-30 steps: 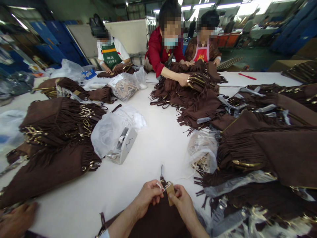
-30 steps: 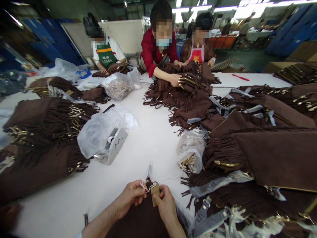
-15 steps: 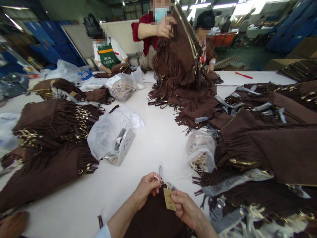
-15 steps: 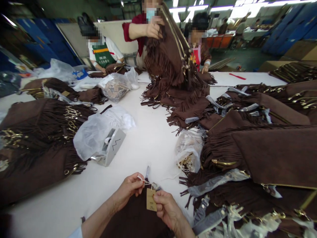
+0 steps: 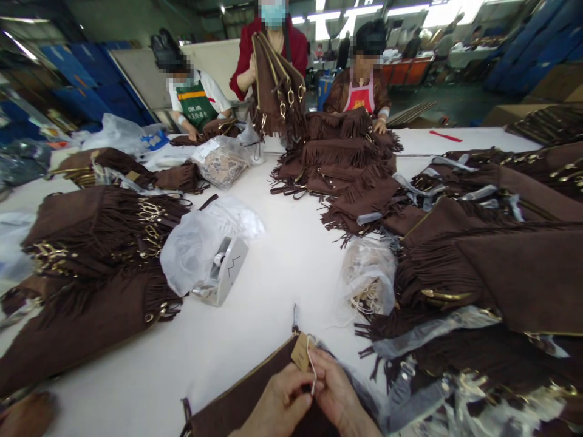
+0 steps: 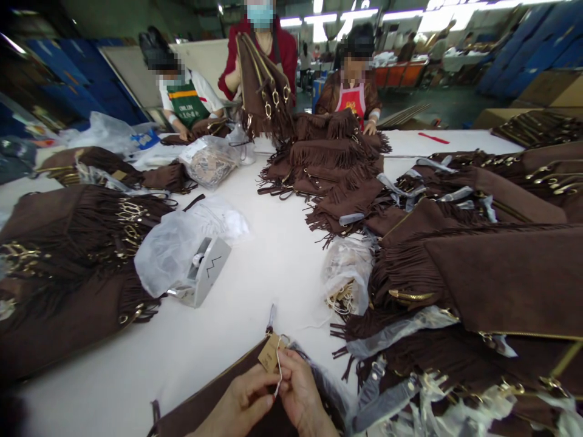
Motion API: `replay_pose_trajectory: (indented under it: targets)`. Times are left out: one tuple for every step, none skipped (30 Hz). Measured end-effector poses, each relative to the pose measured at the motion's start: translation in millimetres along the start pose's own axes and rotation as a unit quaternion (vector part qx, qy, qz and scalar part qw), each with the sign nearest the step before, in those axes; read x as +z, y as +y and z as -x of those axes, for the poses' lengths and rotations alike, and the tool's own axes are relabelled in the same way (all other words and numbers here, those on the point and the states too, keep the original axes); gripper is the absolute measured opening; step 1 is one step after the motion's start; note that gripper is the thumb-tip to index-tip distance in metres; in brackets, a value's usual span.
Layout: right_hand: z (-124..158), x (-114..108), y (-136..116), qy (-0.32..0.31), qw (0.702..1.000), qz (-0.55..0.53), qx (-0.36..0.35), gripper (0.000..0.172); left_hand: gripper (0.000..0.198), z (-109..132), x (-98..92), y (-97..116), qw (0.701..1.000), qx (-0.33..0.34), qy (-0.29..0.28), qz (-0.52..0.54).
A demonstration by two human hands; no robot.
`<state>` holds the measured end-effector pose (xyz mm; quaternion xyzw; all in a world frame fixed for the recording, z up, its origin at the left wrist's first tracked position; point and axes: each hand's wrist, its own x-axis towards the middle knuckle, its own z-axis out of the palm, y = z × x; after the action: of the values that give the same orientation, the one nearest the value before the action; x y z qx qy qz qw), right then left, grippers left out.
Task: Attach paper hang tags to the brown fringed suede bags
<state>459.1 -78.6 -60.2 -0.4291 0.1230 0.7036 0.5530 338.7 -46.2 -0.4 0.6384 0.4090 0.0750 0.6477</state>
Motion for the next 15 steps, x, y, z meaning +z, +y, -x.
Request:
replay_pose_trajectory:
  targets:
    - [1,1,0,-0.002,1.0,0.001,0.002,0.037,0.028,2,2.7,2,1.0,0.002,-0.008,-0.006]
    - [2,1,0,-0.007,1.0,0.003,0.003,0.037,0.034,4,4.7,3,1.0,-0.001,-0.007,-0.005]
    - [4,1,-1,-0.012,1.0,0.005,0.004,0.036,0.039,4,6.2,4,1.0,-0.005,0.003,0.0]
    - [5,2,-2,-0.016,1.0,0.007,0.003,0.037,0.042,4,7.1,4,1.0,-0.008,0.02,0.004]
    - [7,3,-3,-0.02,1.0,0.008,0.001,0.037,0.043,2,7.4,4,0.999,-0.01,0.04,0.005]
    - [8,4,-5,-0.023,1.0,0.009,-0.002,0.038,0.042,0,7.1,3,0.998,-0.013,0.062,0.003]
    - [9,5,-6,-0.024,1.0,0.01,-0.005,0.039,0.041,-4,6.2,2,0.996,-0.017,0.086,0.001]
    - [10,7,-8,-0.026,1.0,0.014,-0.008,0.039,0.039,-8,4.8,0,0.994,-0.024,0.109,0.0]
    - [11,8,-9,-0.027,0.999,0.019,-0.008,0.039,0.038,-12,2.8,-1,0.991,-0.03,0.128,0.003]
    - [12,9,-9,-0.028,0.999,0.026,-0.007,0.038,0.037,-16,0.1,-2,0.989,-0.034,0.142,0.012]
    - [13,10,-10,-0.031,0.999,0.036,-0.003,0.037,0.035,-20,-3.1,-3,0.988,-0.033,0.149,0.026]
    - [14,11,-10,-0.032,0.998,0.048,-0.002,0.037,0.033,-24,-7.1,-2,0.987,-0.028,0.153,0.04]
    - [15,10,-10,-0.03,0.998,0.063,-0.006,0.036,0.03,-27,-11.6,-1,0.986,-0.019,0.156,0.049]
    - [15,9,-11,-0.022,0.997,0.076,-0.018,0.036,0.027,-29,-16.6,2,0.985,-0.009,0.166,0.047]
    - [16,7,-13,-0.007,0.996,0.086,-0.039,0.036,0.024,-30,-21.9,5,0.982,-0.001,0.184,0.035]
